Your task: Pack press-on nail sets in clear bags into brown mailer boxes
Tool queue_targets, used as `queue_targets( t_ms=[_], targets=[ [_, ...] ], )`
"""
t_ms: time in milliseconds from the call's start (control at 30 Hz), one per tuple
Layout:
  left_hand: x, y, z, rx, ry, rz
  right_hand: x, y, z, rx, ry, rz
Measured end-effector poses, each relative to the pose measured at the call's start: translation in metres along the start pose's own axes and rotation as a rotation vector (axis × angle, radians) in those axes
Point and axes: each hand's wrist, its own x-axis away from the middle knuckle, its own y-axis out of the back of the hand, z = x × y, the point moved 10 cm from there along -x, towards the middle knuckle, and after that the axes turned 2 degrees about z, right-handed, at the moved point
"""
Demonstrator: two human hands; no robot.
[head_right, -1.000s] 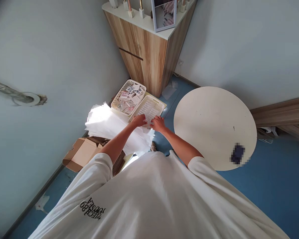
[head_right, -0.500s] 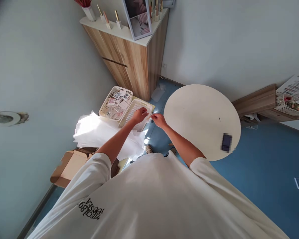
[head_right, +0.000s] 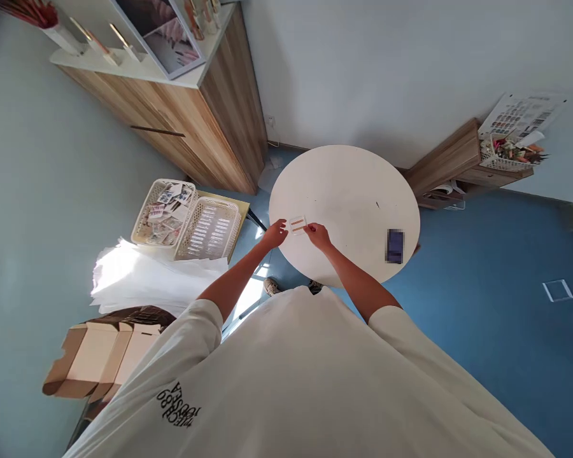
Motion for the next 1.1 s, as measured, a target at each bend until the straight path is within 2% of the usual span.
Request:
queue_targets(
  t_ms=[100, 200, 333, 433, 533, 667, 767, 900, 1100],
  targets=[
    [-0.001, -0.065, -0.015, -0.001, 0.053, 0.139, 0.004, 0.039, -0.051, 0.005, -0.112, -0.044],
    [-0.005, -0.116, -0.034, -0.019, 0.060, 0.212, 0.009, 0.071, -0.096, 0.008, -0.190, -0.067],
    [-0.010, -0.167, -0.052, -0.023, 0.094, 0.276, 0.017, 0.101, -0.147, 0.015, -0.296, -0.073],
    [-0.012, -0.193, -0.062, -0.030, 0.101, 0.304, 0.023, 0.113, -0.175, 0.029, -0.351, -0.065],
    [-0.013, -0.209, -0.065, -0.039, 0.114, 0.308, 0.027, 0.117, -0.193, 0.044, -0.384, -0.055],
    [-0.019, -0.221, -0.065, -0.036, 0.122, 0.302, 0.032, 0.118, -0.203, 0.044, -0.376, -0.041],
    [-0.027, -0.223, -0.068, -0.011, 0.106, 0.252, 0.036, 0.122, -0.204, 0.002, -0.340, -0.058],
    [-0.034, -0.224, -0.078, 0.054, 0.067, 0.182, 0.039, 0.130, -0.211, -0.078, -0.364, -0.112],
    [-0.032, -0.231, -0.090, 0.075, 0.028, 0.197, 0.036, 0.123, -0.213, -0.262, -0.405, -0.132]
  ],
)
